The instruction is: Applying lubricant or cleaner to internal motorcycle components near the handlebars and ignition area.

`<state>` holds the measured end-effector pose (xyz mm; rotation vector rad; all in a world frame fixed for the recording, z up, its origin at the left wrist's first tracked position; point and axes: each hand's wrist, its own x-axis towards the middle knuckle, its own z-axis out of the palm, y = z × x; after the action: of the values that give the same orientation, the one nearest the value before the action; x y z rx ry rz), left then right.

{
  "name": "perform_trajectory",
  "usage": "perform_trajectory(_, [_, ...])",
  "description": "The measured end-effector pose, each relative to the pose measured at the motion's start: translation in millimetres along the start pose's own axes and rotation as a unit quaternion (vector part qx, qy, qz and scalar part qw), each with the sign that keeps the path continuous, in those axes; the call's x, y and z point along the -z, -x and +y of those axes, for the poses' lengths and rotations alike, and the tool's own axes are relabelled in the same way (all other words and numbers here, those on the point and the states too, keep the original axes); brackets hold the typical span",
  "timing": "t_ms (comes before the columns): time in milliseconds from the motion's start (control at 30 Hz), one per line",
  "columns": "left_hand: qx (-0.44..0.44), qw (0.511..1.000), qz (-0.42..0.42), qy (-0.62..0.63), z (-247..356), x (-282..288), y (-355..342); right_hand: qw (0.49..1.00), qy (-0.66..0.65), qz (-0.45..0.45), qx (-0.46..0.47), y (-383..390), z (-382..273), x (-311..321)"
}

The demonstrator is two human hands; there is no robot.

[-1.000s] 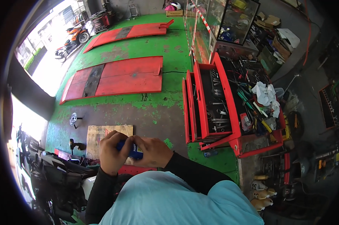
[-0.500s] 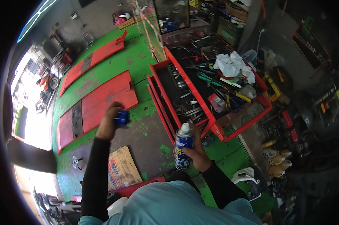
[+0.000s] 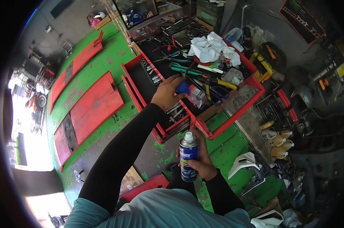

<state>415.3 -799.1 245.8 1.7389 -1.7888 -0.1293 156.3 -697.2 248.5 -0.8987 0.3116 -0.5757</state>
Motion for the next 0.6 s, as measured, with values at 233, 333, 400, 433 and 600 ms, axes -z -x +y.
perform_trajectory(233, [0.15,0.965,0.029,0.212,9,62,112,0.98,0.193,-0.045,-0.028,-46,13,-8])
perform_trajectory(333, [0.329,0.885,0.085,0.32,6,83,239,0.965,0.191,-0.155,-0.094,-80,32,-37])
perform_trajectory(400, [0.397,0.841,0.147,0.336,14,89,316,0.95,0.155,-0.226,-0.152,-104,52,-58])
perform_trajectory(433, [0.431,0.82,0.177,0.333,20,93,353,0.945,0.145,-0.25,-0.152,-114,63,-70])
perform_trajectory(600, [0.58,0.66,0.431,0.204,79,94,532,0.751,-0.367,-0.388,-0.389,-153,134,-149])
